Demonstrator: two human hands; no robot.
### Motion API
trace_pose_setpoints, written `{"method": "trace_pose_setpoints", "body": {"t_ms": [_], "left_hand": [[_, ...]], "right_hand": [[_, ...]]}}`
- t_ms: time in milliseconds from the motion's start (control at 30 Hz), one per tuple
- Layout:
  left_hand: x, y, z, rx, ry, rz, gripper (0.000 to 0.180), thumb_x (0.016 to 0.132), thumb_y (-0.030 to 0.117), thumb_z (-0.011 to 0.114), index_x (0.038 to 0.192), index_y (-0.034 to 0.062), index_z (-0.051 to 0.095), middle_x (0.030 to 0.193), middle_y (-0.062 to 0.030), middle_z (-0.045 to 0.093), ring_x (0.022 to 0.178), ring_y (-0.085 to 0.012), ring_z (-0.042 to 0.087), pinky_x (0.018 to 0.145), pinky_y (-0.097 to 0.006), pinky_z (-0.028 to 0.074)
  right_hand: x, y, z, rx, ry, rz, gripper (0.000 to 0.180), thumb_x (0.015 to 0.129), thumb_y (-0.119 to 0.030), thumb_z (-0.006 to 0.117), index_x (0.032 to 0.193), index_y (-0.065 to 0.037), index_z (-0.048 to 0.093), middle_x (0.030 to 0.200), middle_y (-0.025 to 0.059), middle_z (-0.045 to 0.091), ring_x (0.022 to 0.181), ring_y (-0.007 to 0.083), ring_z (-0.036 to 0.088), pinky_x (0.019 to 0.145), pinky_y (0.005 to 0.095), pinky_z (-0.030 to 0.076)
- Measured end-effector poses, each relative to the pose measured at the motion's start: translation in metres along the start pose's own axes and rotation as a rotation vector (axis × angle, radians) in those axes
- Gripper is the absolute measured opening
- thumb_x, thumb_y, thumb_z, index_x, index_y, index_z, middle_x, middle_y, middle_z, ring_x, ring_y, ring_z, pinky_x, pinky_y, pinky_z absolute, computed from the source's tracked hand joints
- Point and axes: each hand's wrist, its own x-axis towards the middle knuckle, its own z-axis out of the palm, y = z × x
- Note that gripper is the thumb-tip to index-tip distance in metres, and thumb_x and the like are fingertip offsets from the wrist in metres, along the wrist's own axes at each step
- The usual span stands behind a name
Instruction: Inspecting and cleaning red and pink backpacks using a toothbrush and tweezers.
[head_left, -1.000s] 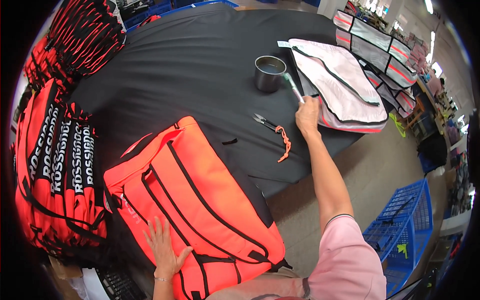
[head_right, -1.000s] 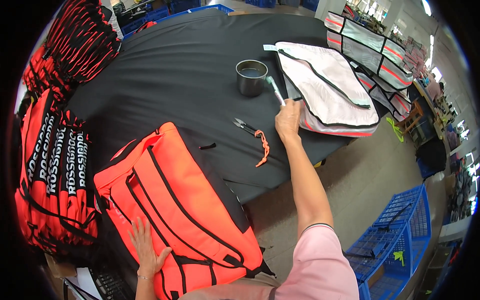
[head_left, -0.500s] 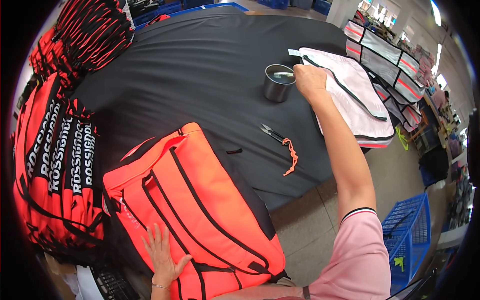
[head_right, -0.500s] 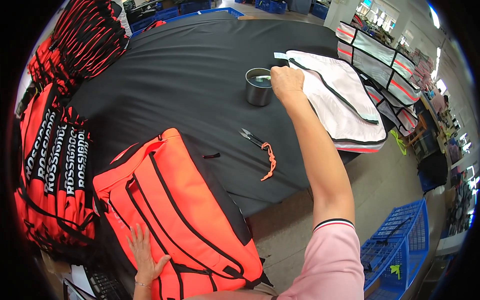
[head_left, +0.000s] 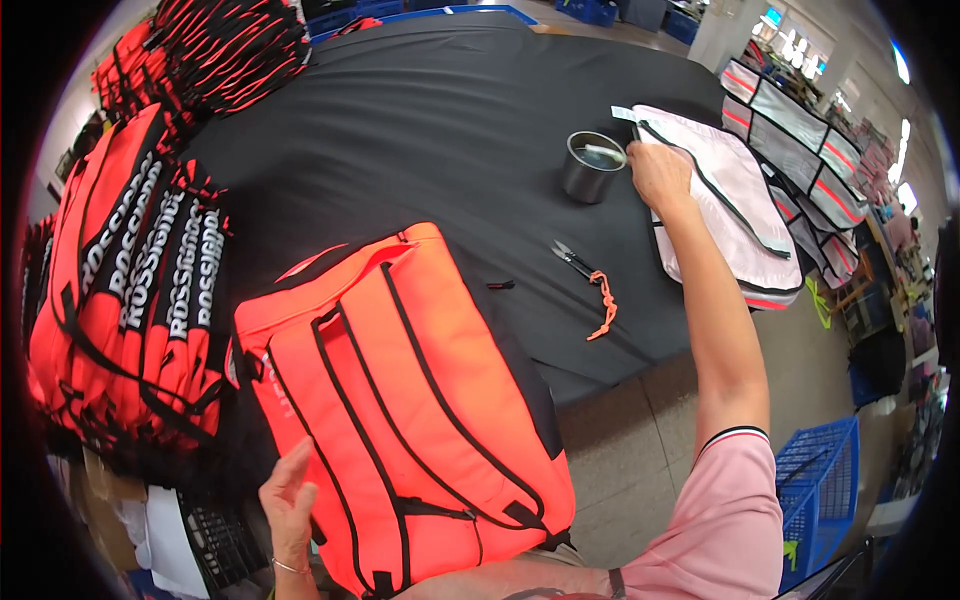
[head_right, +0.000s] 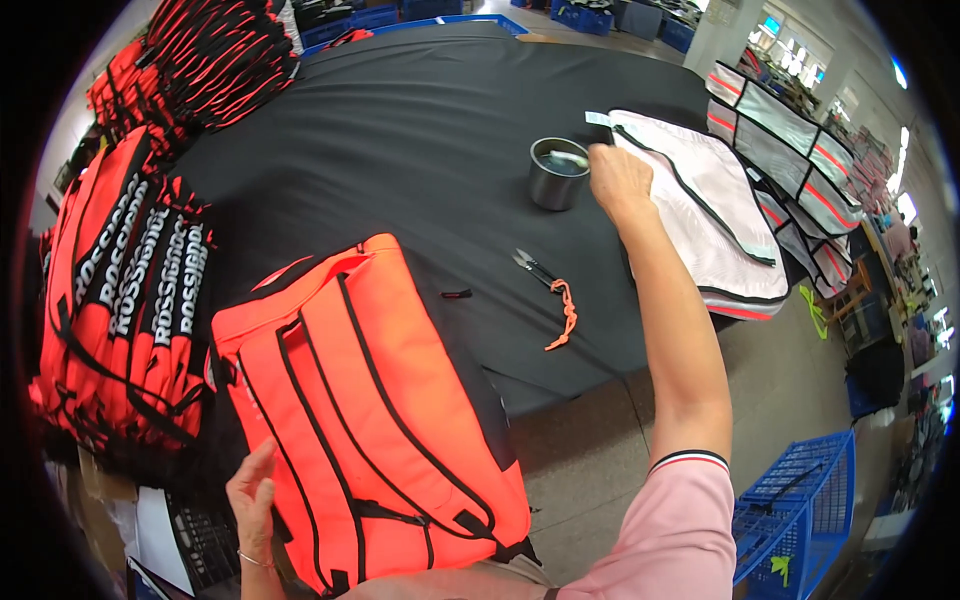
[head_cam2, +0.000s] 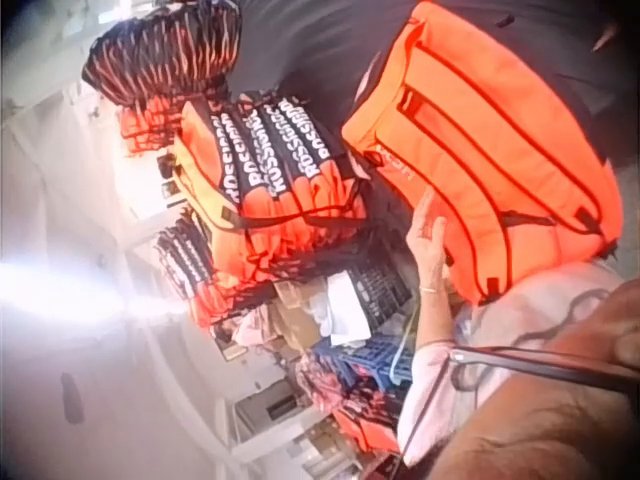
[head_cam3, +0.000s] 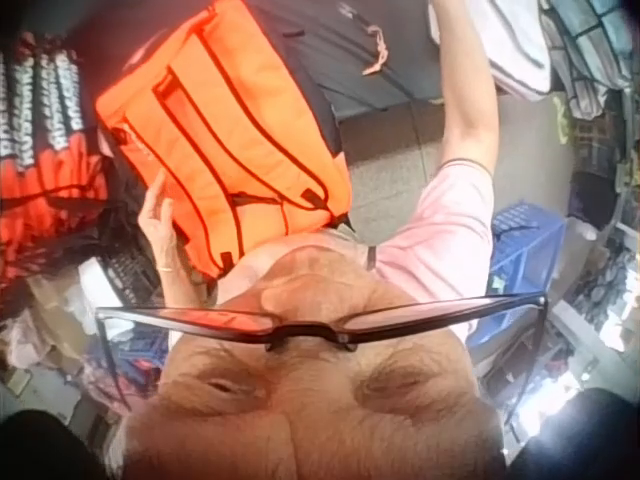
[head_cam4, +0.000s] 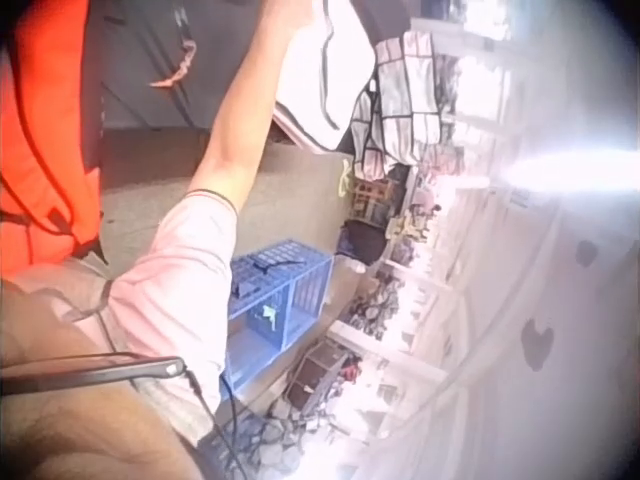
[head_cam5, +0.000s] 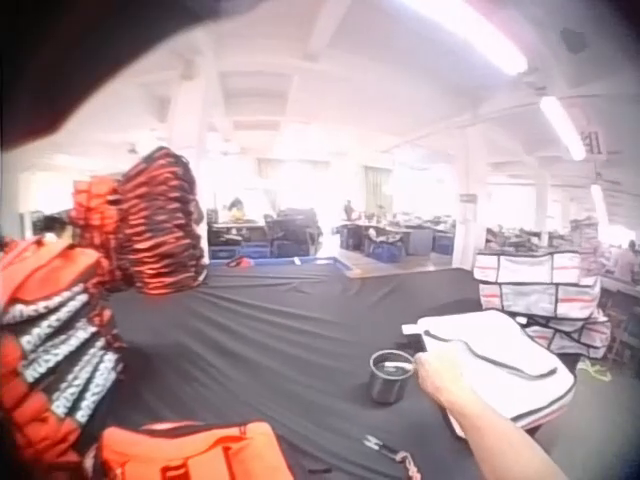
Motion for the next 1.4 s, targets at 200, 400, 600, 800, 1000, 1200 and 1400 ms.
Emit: {"method": "trace_pose_setpoints", "body": {"t_ms": [200, 400, 600, 800, 1000, 1200, 1400], "left_hand": [[-0.076, 0.015, -0.035, 0.230, 0.587, -0.111, 0.041, 0.092, -0.003, 0.056, 0.133, -0.0051, 0.054, 0.133, -0.0138, 0.058, 0.123, -0.0224, 0.055, 0.106, -0.033, 0.041], [-0.131, -0.009, -0.021, 0.183, 0.404, -0.479, 0.092, 0.078, 0.021, 0.080, 0.153, 0.0078, 0.028, 0.153, -0.0180, 0.037, 0.136, -0.0323, 0.042, 0.109, -0.042, 0.038], [-0.147, -0.038, 0.009, 0.356, 0.270, -0.466, 0.108, 0.073, 0.042, 0.083, 0.153, 0.0029, 0.022, 0.146, -0.0242, 0.043, 0.133, -0.0297, 0.048, 0.110, -0.036, 0.039], [-0.126, -0.031, -0.002, 0.402, 0.214, -0.271, 0.070, 0.082, 0.018, 0.071, 0.144, 0.0027, 0.042, 0.123, -0.0172, 0.065, 0.115, -0.0232, 0.062, 0.102, -0.035, 0.045], [-0.057, 0.036, -0.075, 0.288, -0.004, -0.127, 0.040, 0.083, 0.003, 0.068, 0.122, 0.0009, 0.062, 0.108, -0.0083, 0.072, 0.098, -0.0095, 0.063, 0.090, -0.031, 0.051], [0.037, 0.074, -0.136, 0.785, -0.241, -0.151, 0.027, 0.083, 0.018, 0.073, 0.102, 0.0003, 0.065, 0.093, -0.0078, 0.071, 0.087, -0.0172, 0.066, 0.073, -0.033, 0.053], [0.065, 0.094, -0.025, 1.613, -0.045, -0.035, 0.043, 0.086, 0.026, 0.068, 0.124, 0.0086, 0.062, 0.116, -0.0134, 0.066, 0.105, -0.0294, 0.064, 0.084, -0.040, 0.054]], "right_hand": [[-0.007, -0.003, 0.003, 0.243, 0.027, 0.016, 0.023, 0.091, -0.016, 0.051, 0.090, -0.003, 0.071, 0.085, 0.0232, 0.069, 0.083, 0.0402, 0.068, 0.074, 0.0503, 0.053], [-0.017, 0.074, 0.051, 0.261, -0.011, -0.006, 0.033, 0.097, -0.026, 0.052, 0.118, -0.004, 0.065, 0.107, 0.0215, 0.068, 0.103, 0.0377, 0.064, 0.088, 0.0455, 0.048], [-0.030, 0.086, 0.121, 0.303, 0.030, -0.106, 0.040, 0.099, -0.028, 0.053, 0.127, 0.000, 0.060, 0.116, 0.0210, 0.067, 0.102, 0.0355, 0.066, 0.086, 0.0421, 0.050], [-0.043, 0.112, 0.145, 0.788, -0.242, 0.210, 0.044, 0.100, -0.031, 0.054, 0.134, -0.003, 0.056, 0.108, 0.0062, 0.067, 0.070, 0.0107, 0.056, 0.057, 0.0238, 0.044], [-0.059, 0.062, 0.106, 1.224, -0.237, 0.279, 0.043, 0.099, -0.030, 0.058, 0.135, -0.007, 0.056, 0.103, -0.0009, 0.064, 0.060, -0.0018, 0.042, 0.046, 0.0148, 0.029], [-0.095, -0.001, 0.028, 1.347, -0.255, 0.230, 0.042, 0.099, -0.030, 0.058, 0.136, -0.011, 0.056, 0.108, 0.0005, 0.064, 0.058, -0.0016, 0.041, 0.044, 0.0147, 0.027], [-0.146, -0.098, -0.029, 1.537, -0.311, 0.492, 0.033, 0.096, -0.025, 0.063, 0.122, -0.005, 0.063, 0.089, 0.0019, 0.064, 0.050, -0.0006, 0.038, 0.041, 0.0161, 0.025]]}}
